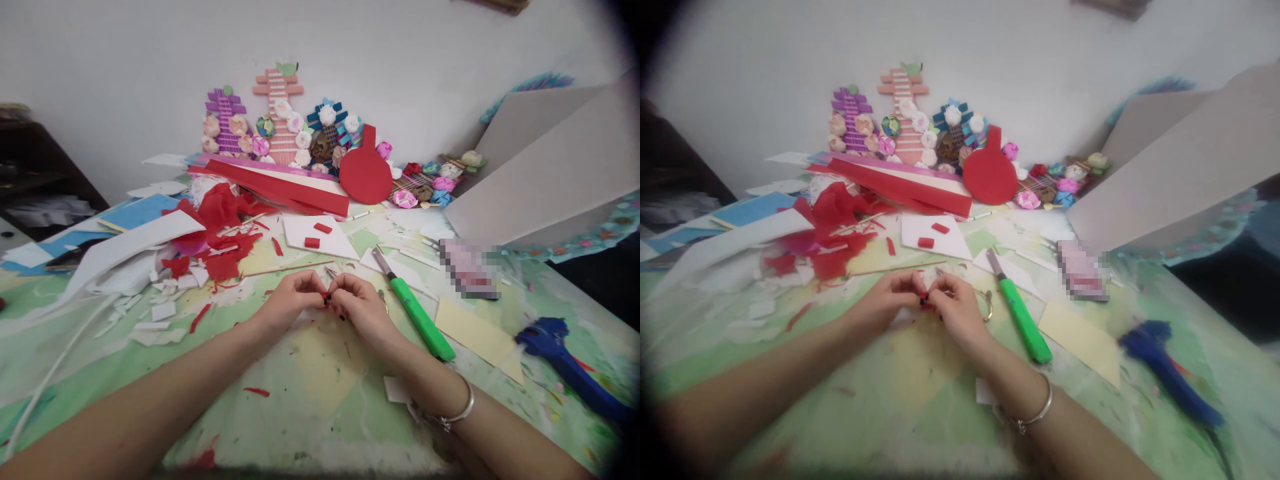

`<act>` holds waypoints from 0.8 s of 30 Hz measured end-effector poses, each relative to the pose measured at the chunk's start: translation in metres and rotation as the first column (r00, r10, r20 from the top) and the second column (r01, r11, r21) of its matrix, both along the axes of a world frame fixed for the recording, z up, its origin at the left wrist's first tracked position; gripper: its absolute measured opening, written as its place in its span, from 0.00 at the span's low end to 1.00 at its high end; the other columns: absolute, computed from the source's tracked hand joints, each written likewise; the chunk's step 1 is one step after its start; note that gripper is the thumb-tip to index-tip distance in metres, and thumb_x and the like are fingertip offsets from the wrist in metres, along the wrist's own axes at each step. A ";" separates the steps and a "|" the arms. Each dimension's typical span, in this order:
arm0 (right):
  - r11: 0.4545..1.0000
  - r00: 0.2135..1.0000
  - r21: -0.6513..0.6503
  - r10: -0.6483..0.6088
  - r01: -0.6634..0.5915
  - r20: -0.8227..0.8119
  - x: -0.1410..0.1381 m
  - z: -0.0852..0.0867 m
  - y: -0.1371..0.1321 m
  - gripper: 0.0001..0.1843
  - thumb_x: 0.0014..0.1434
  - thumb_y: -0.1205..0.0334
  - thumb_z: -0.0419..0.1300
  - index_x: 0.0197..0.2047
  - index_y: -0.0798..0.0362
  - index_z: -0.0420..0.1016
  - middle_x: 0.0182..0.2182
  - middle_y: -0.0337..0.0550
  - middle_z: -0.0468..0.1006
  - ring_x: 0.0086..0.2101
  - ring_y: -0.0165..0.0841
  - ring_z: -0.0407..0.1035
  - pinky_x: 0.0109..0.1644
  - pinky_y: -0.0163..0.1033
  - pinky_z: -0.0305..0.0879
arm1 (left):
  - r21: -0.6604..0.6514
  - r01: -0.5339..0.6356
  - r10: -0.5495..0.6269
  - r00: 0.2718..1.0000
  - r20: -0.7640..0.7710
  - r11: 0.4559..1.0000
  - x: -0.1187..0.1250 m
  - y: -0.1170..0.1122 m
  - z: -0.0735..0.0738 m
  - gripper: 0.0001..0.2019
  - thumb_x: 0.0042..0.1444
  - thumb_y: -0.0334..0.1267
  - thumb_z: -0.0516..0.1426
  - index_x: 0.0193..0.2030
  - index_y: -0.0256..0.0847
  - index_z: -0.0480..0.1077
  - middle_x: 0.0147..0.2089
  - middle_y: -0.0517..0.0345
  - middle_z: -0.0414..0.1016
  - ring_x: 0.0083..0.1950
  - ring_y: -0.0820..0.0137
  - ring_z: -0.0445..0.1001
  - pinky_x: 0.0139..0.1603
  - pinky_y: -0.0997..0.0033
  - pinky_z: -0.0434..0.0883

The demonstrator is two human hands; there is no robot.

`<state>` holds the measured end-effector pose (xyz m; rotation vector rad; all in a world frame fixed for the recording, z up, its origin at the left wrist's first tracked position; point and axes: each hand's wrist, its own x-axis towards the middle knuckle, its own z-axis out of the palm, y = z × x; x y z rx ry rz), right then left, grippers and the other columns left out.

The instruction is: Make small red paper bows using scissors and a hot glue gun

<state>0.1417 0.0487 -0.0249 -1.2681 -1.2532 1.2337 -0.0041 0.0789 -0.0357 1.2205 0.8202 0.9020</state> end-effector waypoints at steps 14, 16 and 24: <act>0.997 0.992 -0.039 0.065 -0.070 -0.111 0.006 -0.007 0.005 0.05 0.43 0.68 0.57 0.28 0.54 0.70 0.19 0.35 0.71 0.20 0.25 0.62 0.25 0.31 0.57 | -0.004 0.086 -0.086 0.991 -0.100 0.996 -0.007 0.004 0.012 0.03 0.44 0.31 0.58 0.25 0.37 0.74 0.26 0.54 0.78 0.30 0.66 0.77 0.36 0.68 0.71; 0.993 0.991 -0.023 0.116 -0.118 -0.074 0.011 -0.007 0.006 0.04 0.44 0.68 0.59 0.28 0.55 0.72 0.21 0.36 0.72 0.21 0.25 0.64 0.26 0.31 0.58 | 0.057 0.116 -0.098 0.962 -0.256 0.992 -0.013 0.008 0.018 0.04 0.44 0.34 0.61 0.26 0.37 0.77 0.27 0.54 0.79 0.31 0.66 0.77 0.35 0.70 0.71; 0.980 0.980 -0.024 0.199 -0.200 -0.028 0.016 0.002 0.004 0.03 0.48 0.65 0.62 0.28 0.57 0.75 0.23 0.42 0.78 0.25 0.29 0.71 0.30 0.33 0.64 | 0.222 0.199 -0.056 0.849 -0.525 0.954 -0.023 0.012 0.032 0.10 0.46 0.43 0.62 0.28 0.39 0.81 0.26 0.55 0.79 0.28 0.70 0.71 0.25 0.76 0.62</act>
